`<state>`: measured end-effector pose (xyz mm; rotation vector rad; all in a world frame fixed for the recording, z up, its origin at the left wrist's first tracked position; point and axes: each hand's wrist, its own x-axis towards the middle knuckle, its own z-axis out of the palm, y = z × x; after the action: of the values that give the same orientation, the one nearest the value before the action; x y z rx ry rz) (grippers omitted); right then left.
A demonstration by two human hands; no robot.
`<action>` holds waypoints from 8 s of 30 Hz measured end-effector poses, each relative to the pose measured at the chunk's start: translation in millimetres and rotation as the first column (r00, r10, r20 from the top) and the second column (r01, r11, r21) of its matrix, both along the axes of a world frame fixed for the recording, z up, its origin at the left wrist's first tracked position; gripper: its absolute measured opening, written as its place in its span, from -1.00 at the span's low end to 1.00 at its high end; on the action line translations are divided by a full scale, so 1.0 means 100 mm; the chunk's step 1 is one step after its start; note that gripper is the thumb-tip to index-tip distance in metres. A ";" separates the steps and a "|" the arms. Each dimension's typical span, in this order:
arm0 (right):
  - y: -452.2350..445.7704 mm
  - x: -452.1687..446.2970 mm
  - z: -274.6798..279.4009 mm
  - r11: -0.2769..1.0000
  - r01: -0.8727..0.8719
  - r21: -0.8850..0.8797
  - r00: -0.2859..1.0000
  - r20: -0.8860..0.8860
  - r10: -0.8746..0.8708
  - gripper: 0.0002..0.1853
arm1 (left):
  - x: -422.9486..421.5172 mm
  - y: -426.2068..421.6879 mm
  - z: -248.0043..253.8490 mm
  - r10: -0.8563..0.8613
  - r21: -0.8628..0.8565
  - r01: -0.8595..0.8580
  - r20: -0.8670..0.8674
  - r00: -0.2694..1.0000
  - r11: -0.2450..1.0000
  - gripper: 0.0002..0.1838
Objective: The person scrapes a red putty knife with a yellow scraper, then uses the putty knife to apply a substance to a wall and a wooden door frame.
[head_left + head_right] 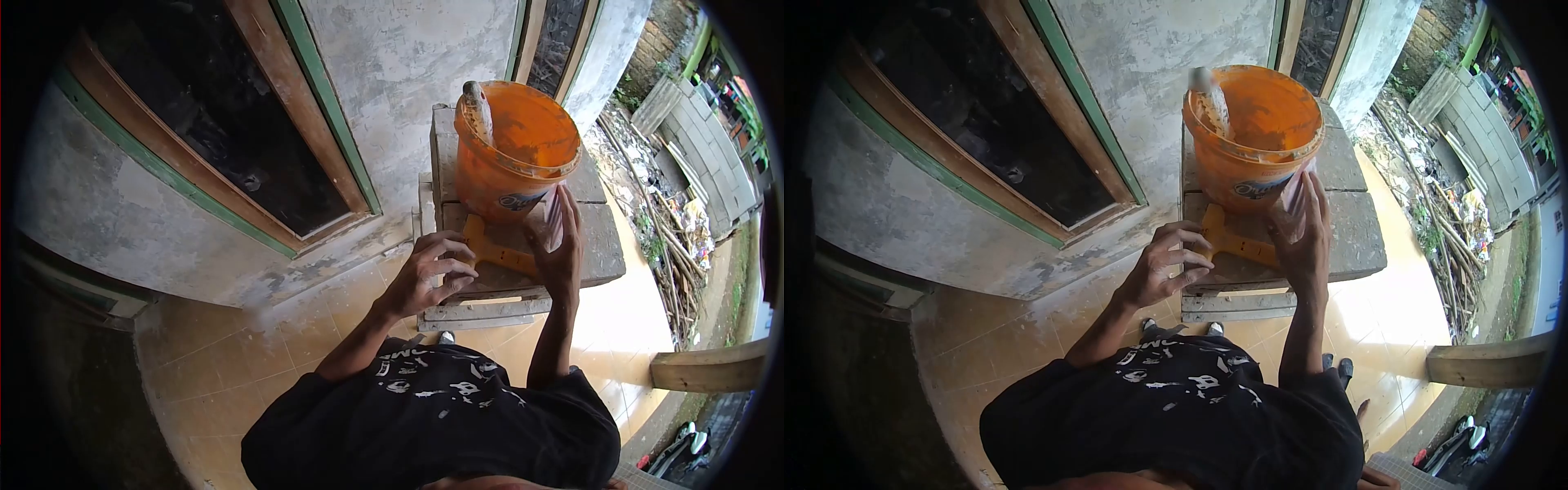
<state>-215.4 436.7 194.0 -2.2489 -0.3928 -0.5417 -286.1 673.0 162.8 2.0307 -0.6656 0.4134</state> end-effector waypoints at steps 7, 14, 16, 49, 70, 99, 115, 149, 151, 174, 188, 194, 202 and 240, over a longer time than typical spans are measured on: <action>-0.08 0.05 -0.02 0.982 0.174 0.079 0.972 0.144 -0.184 -0.69 | 0.00 -0.05 0.02 0.033 -0.002 -0.033 -0.059 0.998 0.999 -0.87; -0.60 -0.10 -0.33 0.842 0.490 0.227 0.809 0.240 -0.536 -0.74 | -0.03 -0.14 0.05 0.141 -0.106 -0.148 -0.075 0.987 0.983 -0.84; -0.64 -0.21 -0.30 0.777 0.175 0.605 0.857 0.295 -0.422 -0.75 | -0.09 -0.14 0.04 0.181 -0.151 -0.185 -0.038 0.983 0.971 -0.83; 4.15 -4.26 -0.55 0.251 -0.605 0.755 0.002 -0.313 0.950 -0.74 | -5.39 2.41 -0.45 0.775 -0.552 -0.834 -0.532 0.339 -0.014 -0.76; 7.74 -5.88 -0.81 -0.146 -0.736 0.661 -0.550 -0.457 0.699 -0.69 | -7.02 5.19 -0.73 0.757 -0.690 -0.622 -0.612 0.229 -0.370 -0.86; 12.45 -6.16 -0.80 0.040 -0.867 0.496 -0.220 -0.454 0.863 -0.78 | -7.35 10.81 -0.89 0.641 -0.507 -0.853 -0.615 0.459 0.124 -0.62; 14.12 -4.87 -0.91 0.397 -0.547 0.737 0.094 -0.417 0.904 -0.72 | -5.62 12.82 -0.86 0.623 -0.403 -0.861 -0.598 0.504 0.310 -0.77; 15.72 -1.21 -0.95 0.517 -0.099 0.850 0.711 -0.302 0.634 -0.77 | -1.14 14.90 -0.80 0.127 -0.278 -0.290 -0.484 0.866 0.916 -0.70; 15.76 -1.15 -0.98 0.521 -0.077 0.850 0.719 -0.315 0.620 -0.76 | -1.04 14.87 -0.91 0.127 -0.399 -0.304 -0.414 0.902 0.865 -0.70; 15.87 -0.83 -1.44 0.449 -0.055 0.892 0.666 -0.302 0.682 -0.77 | -0.78 14.65 -0.95 -0.208 -0.767 -0.500 -0.609 0.766 0.403 -0.53; 15.89 -0.87 -1.22 0.592 -0.028 0.805 0.718 -0.396 0.572 -0.78 | -0.71 14.63 -0.91 -0.202 -0.809 -0.478 -0.560 0.804 0.342 -0.60; 15.96 -0.89 -1.26 0.464 -0.005 0.886 0.760 -0.299 0.577 -0.76 | -0.70 14.65 -0.87 -0.154 -0.774 -0.498 -0.588 0.794 0.392 -0.60; 15.96 -0.93 -1.19 0.554 -0.055 0.831 0.812 -0.285 0.509 -0.73 | -0.72 14.66 -0.78 -0.210 -0.799 -0.442 -0.553 0.807 0.408 -0.57; 16.06 -1.28 -0.65 0.781 -0.250 0.573 0.968 0.151 0.200 -0.83 | -0.79 14.64 -0.54 -0.178 -0.828 -0.394 -0.491 0.853 0.398 -0.58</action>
<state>-343.1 2042.6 129.2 -1.5546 -0.4549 -0.5397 -365.4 2137.0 109.0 0.9720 0.1141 0.1990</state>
